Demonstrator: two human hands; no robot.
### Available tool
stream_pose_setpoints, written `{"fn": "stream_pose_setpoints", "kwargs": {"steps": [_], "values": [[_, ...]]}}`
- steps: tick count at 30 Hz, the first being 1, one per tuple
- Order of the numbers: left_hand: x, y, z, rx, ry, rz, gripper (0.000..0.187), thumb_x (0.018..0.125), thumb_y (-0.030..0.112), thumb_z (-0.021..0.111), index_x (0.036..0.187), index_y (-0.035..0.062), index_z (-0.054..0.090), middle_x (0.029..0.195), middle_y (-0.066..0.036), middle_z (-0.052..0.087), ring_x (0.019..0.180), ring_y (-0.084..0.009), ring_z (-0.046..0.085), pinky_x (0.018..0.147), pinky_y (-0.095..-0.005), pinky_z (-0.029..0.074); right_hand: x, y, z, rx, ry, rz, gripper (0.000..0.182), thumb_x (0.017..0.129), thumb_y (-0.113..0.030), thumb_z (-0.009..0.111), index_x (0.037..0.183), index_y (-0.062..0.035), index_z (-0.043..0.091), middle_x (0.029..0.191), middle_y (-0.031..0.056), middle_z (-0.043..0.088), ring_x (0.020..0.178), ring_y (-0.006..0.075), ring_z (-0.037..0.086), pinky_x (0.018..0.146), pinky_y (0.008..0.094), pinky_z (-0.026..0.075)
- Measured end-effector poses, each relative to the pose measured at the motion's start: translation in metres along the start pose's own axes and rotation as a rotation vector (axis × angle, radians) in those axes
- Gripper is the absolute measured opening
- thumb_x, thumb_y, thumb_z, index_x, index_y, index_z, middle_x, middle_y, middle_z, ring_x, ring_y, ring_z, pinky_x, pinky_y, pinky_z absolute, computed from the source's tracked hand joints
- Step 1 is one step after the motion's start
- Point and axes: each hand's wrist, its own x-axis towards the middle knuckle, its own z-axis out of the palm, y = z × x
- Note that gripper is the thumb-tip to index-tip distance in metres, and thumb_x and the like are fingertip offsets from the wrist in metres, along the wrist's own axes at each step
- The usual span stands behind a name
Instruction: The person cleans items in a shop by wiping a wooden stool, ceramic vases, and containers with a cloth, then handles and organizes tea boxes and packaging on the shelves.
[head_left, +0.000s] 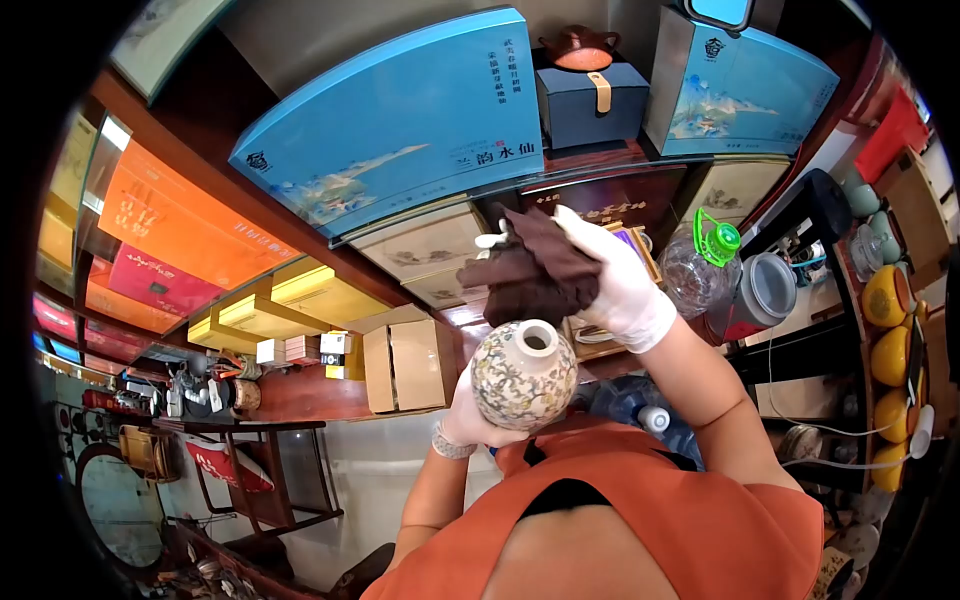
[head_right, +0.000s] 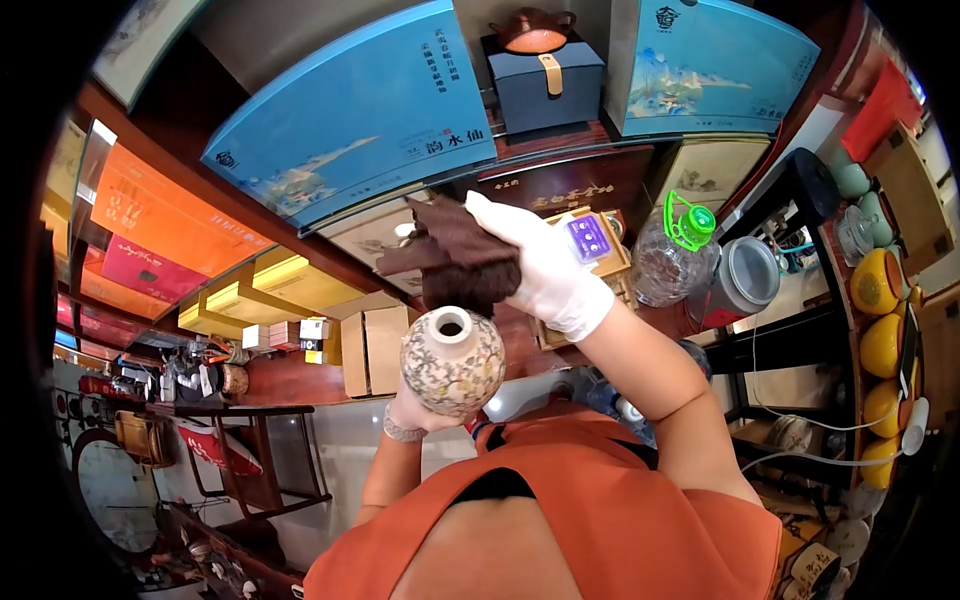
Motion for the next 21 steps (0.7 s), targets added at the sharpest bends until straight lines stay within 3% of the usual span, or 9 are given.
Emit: {"fn": "stream_pose_setpoints", "kwargs": {"steps": [3,5,8,11,12,15,16,18,21], "values": [[-0.007,-0.005,-0.009,-0.112,-0.068,-0.092,0.098,0.048,0.019,0.087,0.131,-0.0019,0.039,0.125,-0.013,0.054,0.115,-0.0228,0.053,0.102,-0.0374,0.039,-0.016,-0.009,0.030,-1.018,-0.385,-0.193,0.038,0.084,-0.018,0.062,0.117,0.0001,0.061,0.122,0.0158,0.059,0.119,0.0256,0.053,0.099,0.0344,0.041],[-0.009,-0.005,-0.016,-0.191,-0.178,-0.115,0.098,0.047,0.017,0.086,0.132,0.0006,0.040,0.126,-0.012,0.054,0.114,-0.0228,0.053,0.102,-0.0377,0.039,-0.023,-0.006,0.042,-0.949,-0.159,0.096,0.037,0.077,-0.009,0.067,0.114,0.0000,0.063,0.115,0.0134,0.064,0.108,0.0224,0.059,0.093,0.0326,0.044],[-0.014,-0.008,-0.004,-0.264,-0.105,-0.186,0.098,0.046,0.015,0.087,0.131,-0.0001,0.040,0.128,-0.012,0.052,0.116,-0.0228,0.052,0.102,-0.0377,0.040,-0.026,-0.001,0.045,-1.157,-0.073,-0.041,0.033,0.081,-0.013,0.065,0.111,0.0013,0.063,0.103,0.0111,0.068,0.094,0.0184,0.063,0.085,0.0301,0.047],[-0.014,-0.009,-0.004,-0.159,-0.147,-0.066,0.102,0.046,0.019,0.087,0.132,-0.0031,0.037,0.128,-0.012,0.052,0.117,-0.0231,0.051,0.103,-0.0374,0.038,-0.011,0.011,0.010,-1.520,-0.039,-0.511,0.026,0.090,-0.021,0.057,0.103,-0.0005,0.065,0.090,0.0089,0.069,0.081,0.0130,0.062,0.074,0.0268,0.049],[-0.012,-0.008,-0.005,-0.101,-0.166,0.002,0.104,0.046,0.020,0.087,0.133,-0.0045,0.035,0.128,-0.013,0.052,0.118,-0.0232,0.051,0.103,-0.0373,0.038,-0.010,0.014,0.008,-0.818,0.238,-0.074,0.032,0.097,-0.023,0.046,0.107,0.0018,0.063,0.098,0.0103,0.067,0.082,0.0144,0.063,0.076,0.0281,0.050],[-0.018,-0.008,-0.006,-0.122,-0.124,-0.015,0.102,0.048,0.020,0.087,0.132,-0.0044,0.036,0.129,-0.013,0.051,0.120,-0.0233,0.050,0.104,-0.0370,0.037,-0.015,-0.001,0.021,-0.002,-0.010,-0.058,0.044,0.099,-0.034,0.037,0.113,0.0022,0.058,0.107,0.0153,0.064,0.100,0.0226,0.062,0.089,0.0313,0.048],[-0.018,-0.006,-0.004,-0.148,-0.098,-0.048,0.101,0.048,0.019,0.086,0.132,-0.0039,0.037,0.129,-0.014,0.051,0.120,-0.0235,0.049,0.104,-0.0370,0.036,-0.020,-0.003,0.030,-0.102,-0.037,-0.126,0.043,0.098,-0.031,0.039,0.116,0.0031,0.058,0.107,0.0170,0.064,0.102,0.0250,0.062,0.090,0.0333,0.048],[-0.011,0.006,0.004,-0.186,-0.059,-0.119,0.098,0.049,0.017,0.086,0.132,-0.0026,0.038,0.130,-0.014,0.050,0.121,-0.0239,0.049,0.105,-0.0371,0.036,-0.028,-0.005,0.043,-0.999,-0.278,-0.318,0.029,0.090,-0.018,0.053,0.110,-0.0002,0.064,0.109,0.0159,0.065,0.101,0.0257,0.063,0.090,0.0329,0.048],[-0.017,-0.013,-0.002,-0.262,-0.105,-0.148,0.101,0.047,0.017,0.087,0.133,-0.0021,0.037,0.129,-0.013,0.050,0.120,-0.0248,0.049,0.105,-0.0372,0.036,-0.031,0.007,0.047,-1.280,-0.127,-0.309,0.019,0.085,-0.012,0.060,0.099,-0.0022,0.068,0.096,0.0130,0.068,0.086,0.0211,0.065,0.077,0.0310,0.051]]}}
